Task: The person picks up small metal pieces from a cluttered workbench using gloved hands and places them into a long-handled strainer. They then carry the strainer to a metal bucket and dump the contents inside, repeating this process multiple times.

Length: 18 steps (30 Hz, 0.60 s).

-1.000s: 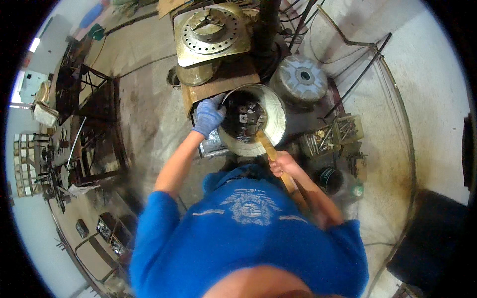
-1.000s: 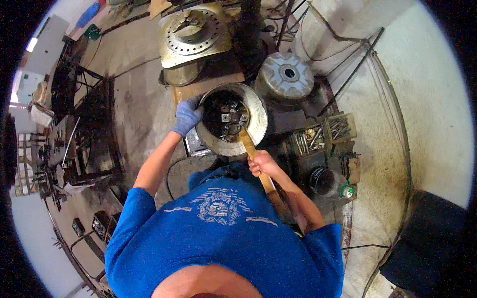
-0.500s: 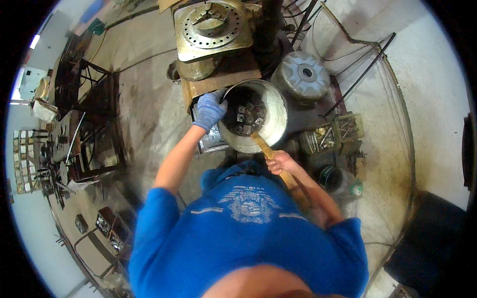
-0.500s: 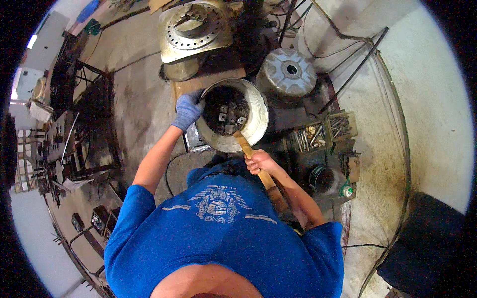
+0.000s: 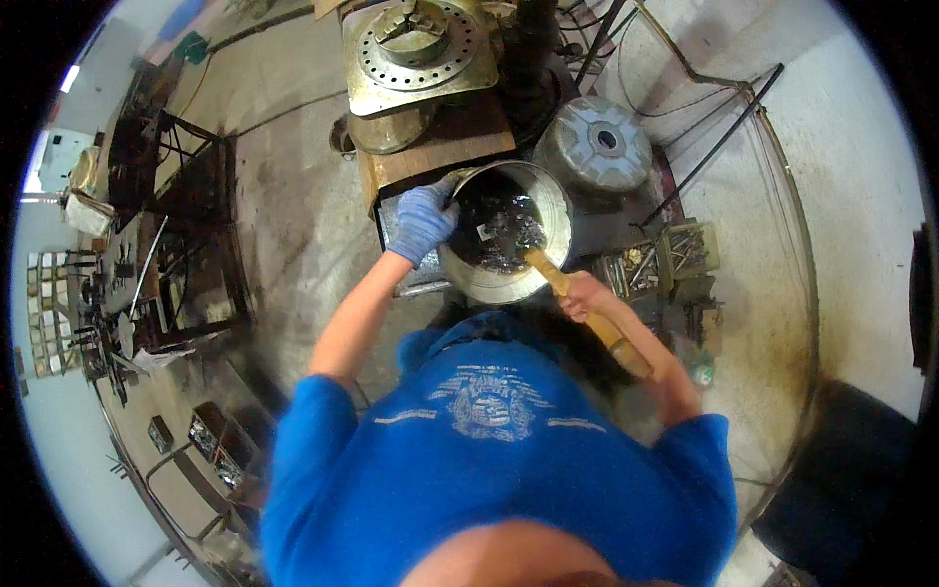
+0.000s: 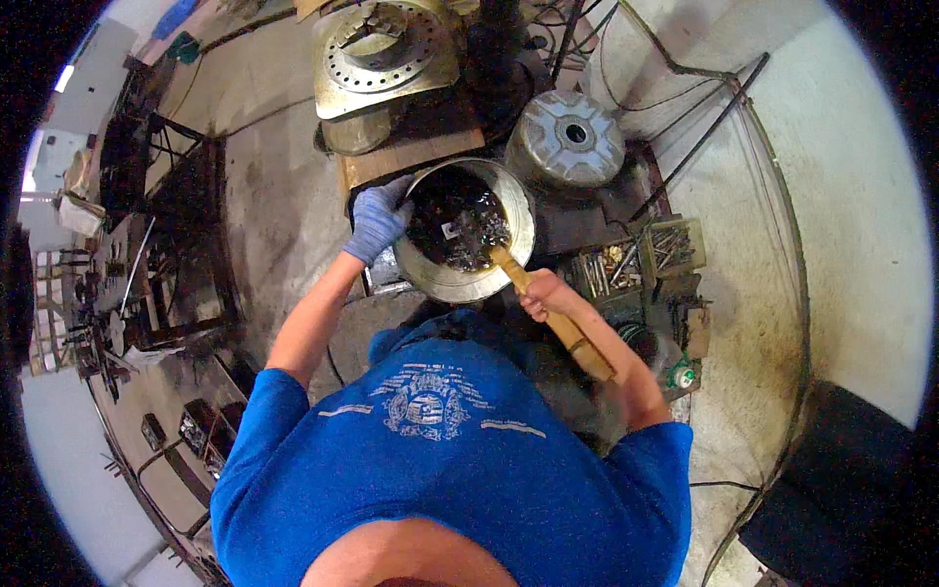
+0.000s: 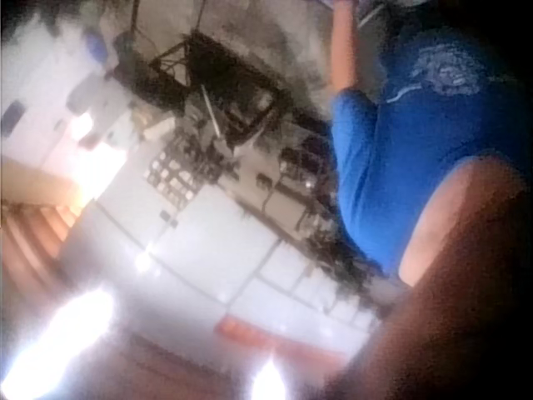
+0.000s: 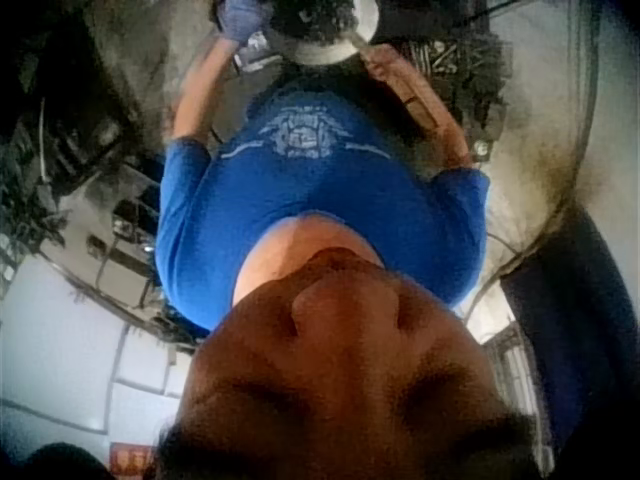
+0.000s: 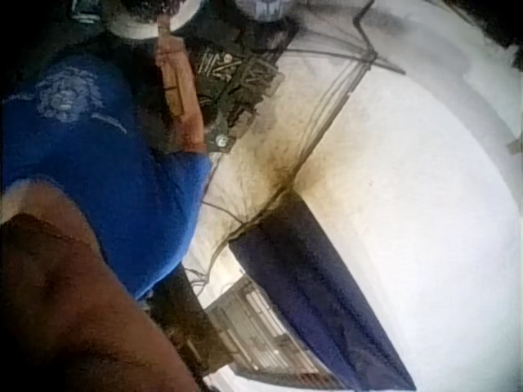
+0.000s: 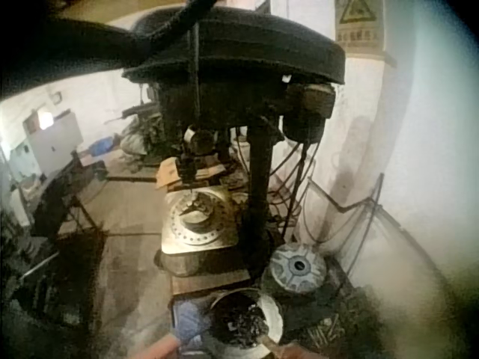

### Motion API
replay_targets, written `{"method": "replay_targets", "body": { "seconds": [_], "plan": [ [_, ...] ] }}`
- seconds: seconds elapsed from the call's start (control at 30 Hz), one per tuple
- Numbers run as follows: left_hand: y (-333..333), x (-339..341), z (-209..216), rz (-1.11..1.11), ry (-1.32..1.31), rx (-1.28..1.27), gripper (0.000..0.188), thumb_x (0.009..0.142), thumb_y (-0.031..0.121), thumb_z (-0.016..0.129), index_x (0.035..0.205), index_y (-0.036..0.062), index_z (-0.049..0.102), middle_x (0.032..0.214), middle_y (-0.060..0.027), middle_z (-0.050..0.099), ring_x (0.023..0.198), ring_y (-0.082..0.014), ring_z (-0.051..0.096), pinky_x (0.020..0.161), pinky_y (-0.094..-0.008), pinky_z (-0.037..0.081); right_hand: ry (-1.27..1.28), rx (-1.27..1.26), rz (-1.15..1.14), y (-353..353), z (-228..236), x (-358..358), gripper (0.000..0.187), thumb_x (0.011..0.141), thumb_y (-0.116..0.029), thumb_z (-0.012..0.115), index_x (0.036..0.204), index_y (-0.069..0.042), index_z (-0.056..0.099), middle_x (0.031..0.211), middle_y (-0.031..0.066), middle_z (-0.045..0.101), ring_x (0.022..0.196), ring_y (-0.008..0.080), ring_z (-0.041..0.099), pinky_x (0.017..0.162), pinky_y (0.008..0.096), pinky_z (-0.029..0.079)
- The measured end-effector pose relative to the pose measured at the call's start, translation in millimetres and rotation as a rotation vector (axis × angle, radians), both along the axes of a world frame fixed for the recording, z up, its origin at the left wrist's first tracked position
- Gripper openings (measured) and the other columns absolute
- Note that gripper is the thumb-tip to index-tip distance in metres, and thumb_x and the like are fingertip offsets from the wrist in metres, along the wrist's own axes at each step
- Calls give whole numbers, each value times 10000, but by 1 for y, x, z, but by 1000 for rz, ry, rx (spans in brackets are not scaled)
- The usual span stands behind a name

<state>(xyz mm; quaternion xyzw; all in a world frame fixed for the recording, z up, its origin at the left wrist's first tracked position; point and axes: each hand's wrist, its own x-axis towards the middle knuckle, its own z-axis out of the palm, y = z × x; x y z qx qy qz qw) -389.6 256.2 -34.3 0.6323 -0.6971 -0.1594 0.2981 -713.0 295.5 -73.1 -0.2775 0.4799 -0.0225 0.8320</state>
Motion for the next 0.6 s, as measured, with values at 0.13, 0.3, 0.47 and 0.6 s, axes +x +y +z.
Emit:
{"method": "replay_targets", "body": {
  "seconds": [0.13, 0.3, 0.47, 0.6],
  "plan": [
    [1, 6, -1, -10, 4, 8, 436, 664, 165, 589, 1094, 98, 587, 827, -198, 612, 751, -335, 603, 685, -398, 481, -21, -14, -96, 24, 3, 14, 92, 703, -33, 482, 789, -65, 474, 566, 24, 415, 392, 83, 348, 338, 256, 251],
    [-4, 15, -4, -13, 15, 25, 376, 714, 164, 575, 1070, 44, 584, 877, -215, 609, 810, -302, 626, 699, -354, 486, -246, 96, -249, 42, -16, 22, 130, 682, -16, 486, 800, -71, 485, 567, 14, 408, 405, 89, 357, 348, 260, 258],
    [-13, 14, 11, 6, -97, 101, 355, 725, 167, 570, 1059, 50, 592, 884, -210, 608, 825, -296, 624, 698, -351, 488, -266, 125, -214, 48, -20, 33, 153, 680, -27, 494, 823, -81, 508, 577, 0, 393, 426, 92, 341, 356, 255, 263],
    [-17, 17, 2, 6, -57, 51, 354, 728, 187, 576, 1060, 66, 596, 893, -199, 610, 831, -295, 619, 708, -347, 488, -558, 310, -204, 50, -32, 24, 184, 680, -42, 477, 855, -77, 523, 617, -4, 397, 460, 87, 336, 362, 251, 274]
  ]
}}
